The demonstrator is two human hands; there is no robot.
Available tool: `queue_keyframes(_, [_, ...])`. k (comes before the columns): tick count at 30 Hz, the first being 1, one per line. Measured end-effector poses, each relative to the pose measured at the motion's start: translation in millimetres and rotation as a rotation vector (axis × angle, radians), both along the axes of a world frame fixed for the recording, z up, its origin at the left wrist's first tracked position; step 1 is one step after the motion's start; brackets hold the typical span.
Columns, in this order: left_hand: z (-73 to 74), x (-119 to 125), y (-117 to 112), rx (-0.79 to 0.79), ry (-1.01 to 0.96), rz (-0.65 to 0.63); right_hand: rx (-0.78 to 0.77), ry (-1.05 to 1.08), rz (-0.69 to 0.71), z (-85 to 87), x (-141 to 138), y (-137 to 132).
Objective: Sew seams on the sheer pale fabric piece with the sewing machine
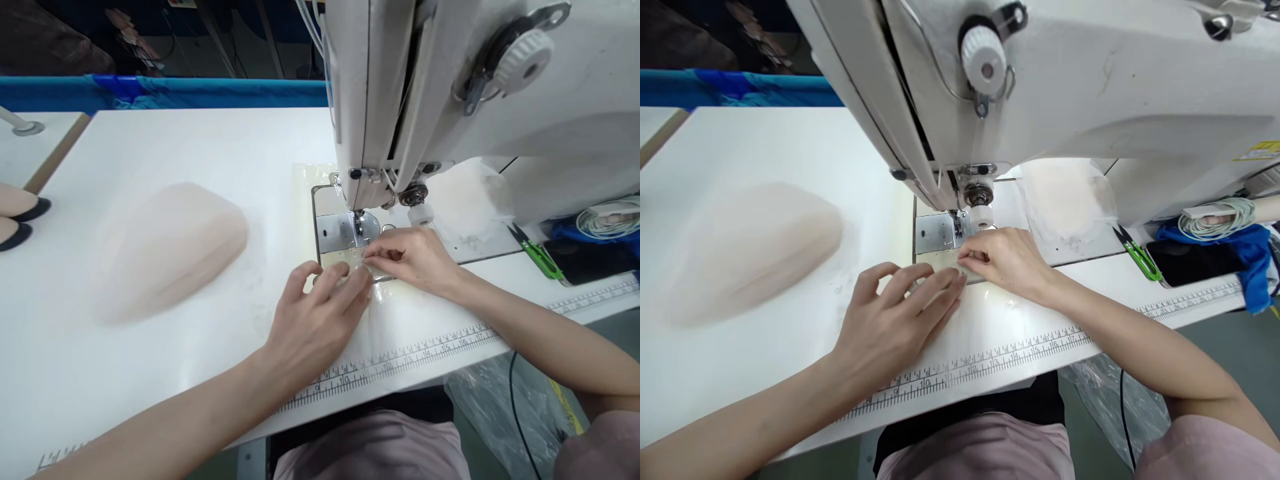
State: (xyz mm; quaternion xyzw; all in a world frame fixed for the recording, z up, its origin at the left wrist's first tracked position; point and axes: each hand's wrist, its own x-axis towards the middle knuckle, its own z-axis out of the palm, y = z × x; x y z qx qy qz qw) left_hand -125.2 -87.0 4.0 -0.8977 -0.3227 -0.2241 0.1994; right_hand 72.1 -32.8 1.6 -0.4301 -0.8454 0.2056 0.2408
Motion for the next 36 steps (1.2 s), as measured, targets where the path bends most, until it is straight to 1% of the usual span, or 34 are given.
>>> queue_keyframes(2, [0.1, 1.0, -4.3, -0.017, 0.053, 0.0, 0.126, -0.053, 0.004, -1.4, 1.5, -1.5])
queue_keyframes(5, [-0.9, 1.3, -7.2, -0.057, 0.077, 0.015, 0.377, -0.195, 0.029, -3.0, 2.9, -5.3])
queue_keyframes(7, [-1.7, 0.9, -7.1, -0.075, 0.069, 0.015, 0.465, -0.288, 0.054, -3.2, 1.7, -7.2])
queue_keyframes(9, [-1.9, 0.6, -6.3, -0.095, 0.059, 0.014, 0.472, -0.353, 0.067, -3.2, -1.7, -7.3])
queue_keyframes(13, [-0.5, 0.7, -4.2, -0.122, 0.042, 0.012, 0.439, -0.447, 0.013, -3.8, -11.5, -3.0])
queue_keyframes(16, [0.2, 0.6, -1.9, -0.131, 0.037, 0.009, 0.477, -0.496, -0.004, -3.8, -14.3, -0.7])
queue_keyframes(19, [0.1, 0.1, 2.7, -0.136, 0.027, 0.02, 0.554, -0.473, -0.005, -2.0, -9.6, -3.8])
queue_keyframes(22, [-0.1, -0.3, 9.2, -0.159, 0.016, 0.06, 0.648, -0.385, -0.011, -0.5, -1.7, -10.8])
queue_keyframes(24, [-0.1, -0.1, 12.9, -0.17, 0.012, 0.078, 0.647, -0.36, -0.003, -0.6, 1.9, -14.7])
queue_keyframes(27, [0.1, 0.2, 14.1, -0.167, 0.022, 0.097, 0.606, -0.401, -0.001, -2.1, 2.9, -16.7])
queue_keyframes(32, [0.4, -1.2, 9.5, -0.161, 0.071, 0.136, 0.644, -0.429, -0.034, -3.8, 0.9, -13.9])
queue_keyframes(36, [-1.0, -2.3, 11.8, -0.172, 0.084, 0.144, 0.649, -0.464, -0.068, -4.5, 1.6, -10.9])
